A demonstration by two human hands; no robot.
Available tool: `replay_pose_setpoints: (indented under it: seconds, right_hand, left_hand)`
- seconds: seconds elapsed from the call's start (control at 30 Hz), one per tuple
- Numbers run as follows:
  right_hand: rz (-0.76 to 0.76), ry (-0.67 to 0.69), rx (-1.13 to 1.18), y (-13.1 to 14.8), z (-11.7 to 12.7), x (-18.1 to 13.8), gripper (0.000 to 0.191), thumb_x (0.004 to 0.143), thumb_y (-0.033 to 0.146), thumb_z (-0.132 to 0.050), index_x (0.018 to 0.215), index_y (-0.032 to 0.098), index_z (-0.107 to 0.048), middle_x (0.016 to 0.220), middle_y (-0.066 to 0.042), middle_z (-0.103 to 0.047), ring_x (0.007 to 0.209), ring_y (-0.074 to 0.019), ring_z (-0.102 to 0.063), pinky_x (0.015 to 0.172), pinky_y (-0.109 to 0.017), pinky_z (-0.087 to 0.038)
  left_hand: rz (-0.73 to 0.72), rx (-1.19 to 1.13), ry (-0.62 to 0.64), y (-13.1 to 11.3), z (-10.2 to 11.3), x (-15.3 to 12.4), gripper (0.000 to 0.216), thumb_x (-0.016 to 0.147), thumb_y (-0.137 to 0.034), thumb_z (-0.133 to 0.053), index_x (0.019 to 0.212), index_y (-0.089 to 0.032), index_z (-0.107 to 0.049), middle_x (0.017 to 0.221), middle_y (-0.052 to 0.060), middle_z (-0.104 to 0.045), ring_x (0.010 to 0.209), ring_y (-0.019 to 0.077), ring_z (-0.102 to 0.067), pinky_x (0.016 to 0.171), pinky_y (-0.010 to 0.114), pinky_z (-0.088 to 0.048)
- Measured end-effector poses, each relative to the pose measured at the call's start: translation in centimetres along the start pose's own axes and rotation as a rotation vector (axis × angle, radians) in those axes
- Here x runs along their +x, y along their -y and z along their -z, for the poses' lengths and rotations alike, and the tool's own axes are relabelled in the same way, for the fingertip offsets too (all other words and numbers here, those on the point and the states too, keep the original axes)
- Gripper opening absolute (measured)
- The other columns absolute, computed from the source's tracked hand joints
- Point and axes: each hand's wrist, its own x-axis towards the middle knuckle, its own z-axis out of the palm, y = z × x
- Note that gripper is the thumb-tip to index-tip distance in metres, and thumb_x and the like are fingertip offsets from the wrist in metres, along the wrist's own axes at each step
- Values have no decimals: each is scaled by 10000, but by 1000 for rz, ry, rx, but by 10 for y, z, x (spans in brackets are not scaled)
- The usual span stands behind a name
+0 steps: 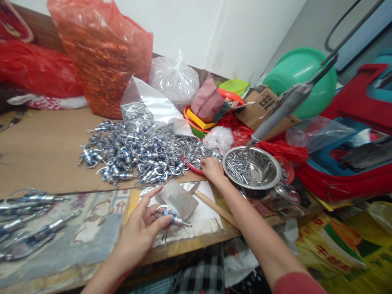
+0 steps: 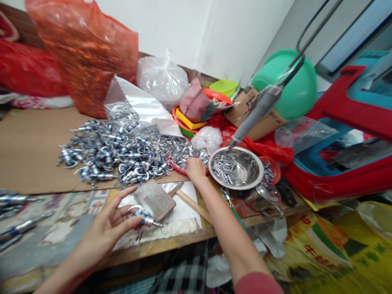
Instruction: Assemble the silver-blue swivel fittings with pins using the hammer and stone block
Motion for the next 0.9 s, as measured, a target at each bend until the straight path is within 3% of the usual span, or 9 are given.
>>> replay_pose_setpoints:
  seconds: [0.1,0.27,0.4,0.57,0.67,0.77,0.83,0.9]
  right_hand:
    - [-7,77,-86,-1,-10,16,159,742,160,-551,827,121,-679,860,-157,-664,894,-256,-603,764,-317,-432]
    - [3,120,-112,0,-13,21,193,729,234,-578,865,125,-662,936,-155,-645,944,-256,-578,800,-310,-413]
    - [-10,70,-29,-15,-9,19,193,759,168,-516,875,144,-669,966,-142,-642,979,-263,-557,837,-336,-392]
    - [-35,-44,184,-25,2,8,323,829,141,-402,1112,155,-556,1104,-121,-589,1044,-217,-520,878,-338,-376]
    - [-9,-6,343,-9,8,-11,288,853,196,-386,1072,99,-547,946,-111,-651,851,-166,-609,755,-289,-456]
    - [99,136,593,20,11,-45,240,858,266,-402,905,111,-578,721,-36,-661,620,-107,-614,587,-216,-474]
    - [207,258,835,37,13,-69,185,832,258,-453,803,122,-576,645,-7,-625,572,-95,-580,536,-196,-447]
    - [300,290,877,47,15,-86,132,797,222,-507,722,139,-576,624,12,-589,577,-90,-543,524,-186,-406]
  left_hand:
    - [13,9,37,1,0,1,707,662,-244,-652,1262,-190,-283,709,-17,-592,669,141,-585,603,232,-473]
    - [39,6,49,0,0,4,730,652,-236,-658,1271,-186,-273,677,-23,-571,628,142,-578,572,243,-466]
    - [58,-68,22,2,2,9,844,597,-202,-699,1291,-219,-218,643,-40,-581,589,150,-604,567,273,-493]
    - [46,-126,33,8,7,15,885,558,-158,-723,1288,-214,-225,641,-32,-595,609,173,-624,618,331,-517]
    - [51,-143,34,10,8,16,869,557,-154,-723,1278,-213,-241,642,-31,-595,605,172,-623,621,344,-521]
    - [76,-151,43,11,8,16,856,552,-154,-722,1270,-213,-259,649,-30,-604,599,167,-619,608,339,-521]
    - [80,-149,44,11,8,16,841,552,-156,-720,1264,-216,-276,647,-31,-607,600,166,-617,604,337,-517]
    - [70,-149,37,12,8,16,829,552,-160,-720,1258,-219,-289,632,-36,-604,601,167,-617,605,336,-512]
